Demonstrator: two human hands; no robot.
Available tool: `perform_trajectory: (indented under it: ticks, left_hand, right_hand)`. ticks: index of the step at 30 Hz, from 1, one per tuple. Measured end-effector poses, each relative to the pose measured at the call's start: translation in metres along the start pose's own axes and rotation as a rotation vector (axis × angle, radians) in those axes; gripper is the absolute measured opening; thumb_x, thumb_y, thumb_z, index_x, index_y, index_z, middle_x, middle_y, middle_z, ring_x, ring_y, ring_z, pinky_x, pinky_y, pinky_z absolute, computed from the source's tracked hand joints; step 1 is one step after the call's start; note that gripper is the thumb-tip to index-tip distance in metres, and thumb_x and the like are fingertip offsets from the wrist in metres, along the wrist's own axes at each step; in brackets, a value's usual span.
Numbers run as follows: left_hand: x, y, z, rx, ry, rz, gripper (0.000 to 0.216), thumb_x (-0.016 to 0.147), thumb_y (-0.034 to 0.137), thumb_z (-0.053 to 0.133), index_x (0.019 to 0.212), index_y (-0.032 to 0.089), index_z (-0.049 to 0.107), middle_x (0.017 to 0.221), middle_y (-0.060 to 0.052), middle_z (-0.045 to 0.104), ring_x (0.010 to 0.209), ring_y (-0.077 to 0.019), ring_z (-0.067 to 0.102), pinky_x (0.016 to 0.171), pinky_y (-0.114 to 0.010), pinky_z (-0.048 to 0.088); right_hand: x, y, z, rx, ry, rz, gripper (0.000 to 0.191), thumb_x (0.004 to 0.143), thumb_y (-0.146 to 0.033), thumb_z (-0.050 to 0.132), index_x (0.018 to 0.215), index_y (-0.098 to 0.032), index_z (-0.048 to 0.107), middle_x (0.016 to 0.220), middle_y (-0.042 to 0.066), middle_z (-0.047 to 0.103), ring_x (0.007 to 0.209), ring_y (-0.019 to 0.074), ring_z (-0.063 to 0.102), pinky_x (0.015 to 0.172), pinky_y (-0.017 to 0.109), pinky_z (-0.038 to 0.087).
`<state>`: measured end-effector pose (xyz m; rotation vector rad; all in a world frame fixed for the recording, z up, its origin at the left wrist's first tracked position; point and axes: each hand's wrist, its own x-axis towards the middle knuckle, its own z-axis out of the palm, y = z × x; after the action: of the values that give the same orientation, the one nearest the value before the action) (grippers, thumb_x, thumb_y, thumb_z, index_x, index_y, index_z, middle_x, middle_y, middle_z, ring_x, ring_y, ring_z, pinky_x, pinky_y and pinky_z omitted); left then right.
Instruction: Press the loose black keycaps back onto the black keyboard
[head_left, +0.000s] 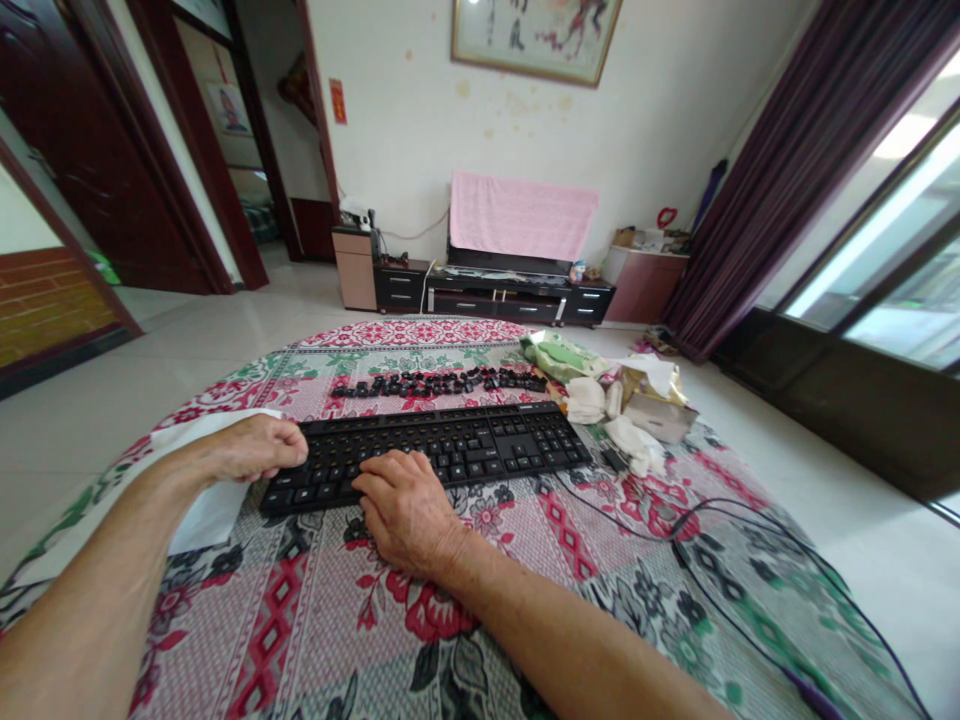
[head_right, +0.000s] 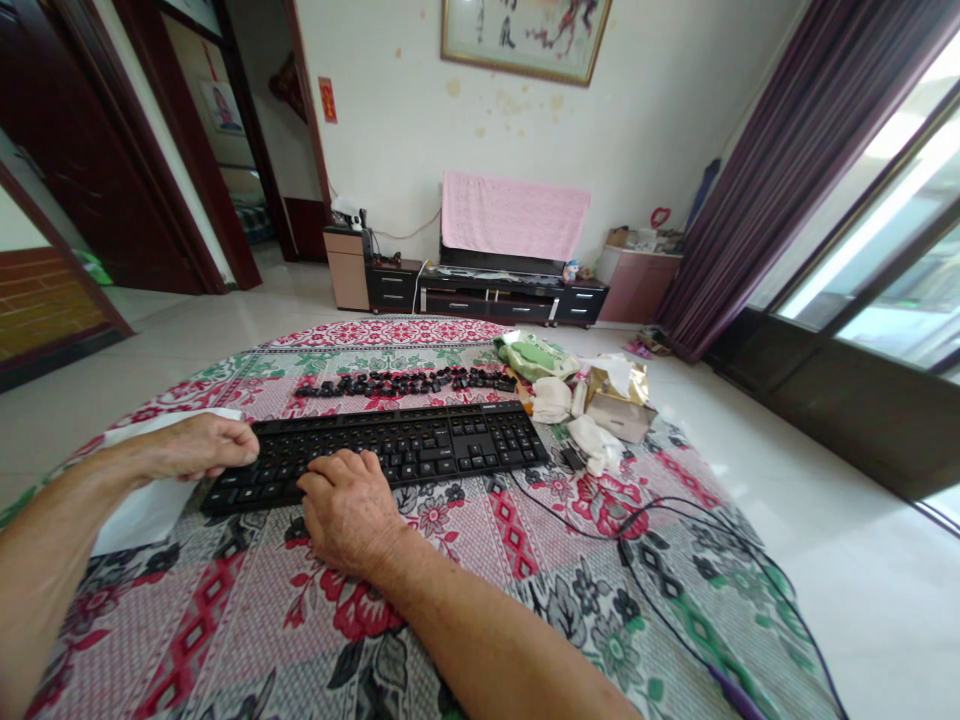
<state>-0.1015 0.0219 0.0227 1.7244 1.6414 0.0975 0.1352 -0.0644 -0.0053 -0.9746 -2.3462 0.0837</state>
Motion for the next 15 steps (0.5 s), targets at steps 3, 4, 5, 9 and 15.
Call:
perform_trajectory:
  ticks: [3, 4, 5, 9, 15]
  left_hand:
    - [0.0008, -0.0012, -0.0001, -0.004, -0.006, -0.002, 0.029, 0.060, 0.041, 0.050, 0.074, 0.015, 0.049, 0.043, 0.006, 0.041, 0.035, -0.0072, 0.035, 0.036, -0.019, 0.023]
    - [0.0009, -0.0016, -0.0001, -0.004, -0.008, -0.004, 0.029, 0.060, 0.041, 0.050, 0.074, 0.015, 0.049, 0.042, 0.006, 0.041, 0.035, -0.0071, 0.034, 0.036, -0.019, 0.023]
    - [0.0010, -0.0019, 0.0000, -0.003, -0.010, -0.003, 0.030, 0.060, 0.041, 0.050, 0.074, 0.015, 0.049, 0.042, 0.006, 0.041, 0.035, -0.0070, 0.034, 0.036, -0.019, 0.022]
    - [0.0007, -0.0023, 0.0000, 0.008, -0.024, 0.012, 0.030, 0.062, 0.042, 0.049, 0.074, 0.015, 0.048, 0.043, 0.006, 0.040, 0.035, -0.0066, 0.033, 0.035, -0.019, 0.022]
    - [0.0011, -0.0021, -0.0007, 0.027, -0.029, 0.013, 0.031, 0.064, 0.043, 0.048, 0.075, 0.014, 0.049, 0.045, 0.005, 0.042, 0.036, -0.0067, 0.035, 0.036, -0.018, 0.023]
  right_hand:
    - [0.0001, -0.0003, -0.0014, -0.003, -0.003, 0.001, 0.024, 0.084, -0.024, 0.039, 0.102, -0.018, 0.053, 0.109, 0.005, 0.053, 0.100, 0.0184, 0.040, 0.086, 0.036, 0.027]
    - [0.0001, -0.0004, -0.0017, -0.003, -0.003, 0.001, 0.024, 0.084, -0.024, 0.039, 0.102, -0.018, 0.053, 0.110, 0.005, 0.053, 0.100, 0.0184, 0.040, 0.086, 0.036, 0.027]
    - [0.0001, -0.0004, -0.0017, -0.004, -0.004, 0.002, 0.024, 0.084, -0.024, 0.039, 0.103, -0.018, 0.053, 0.110, 0.005, 0.052, 0.100, 0.0184, 0.040, 0.086, 0.036, 0.027]
    - [0.0000, -0.0003, -0.0003, -0.008, -0.006, 0.005, 0.024, 0.083, -0.024, 0.040, 0.103, -0.018, 0.052, 0.111, 0.004, 0.052, 0.100, 0.0183, 0.040, 0.086, 0.036, 0.027]
    - [0.0003, 0.0002, 0.0005, -0.006, -0.003, 0.002, 0.023, 0.083, -0.024, 0.040, 0.102, -0.018, 0.053, 0.110, 0.004, 0.052, 0.099, 0.0189, 0.040, 0.086, 0.037, 0.027]
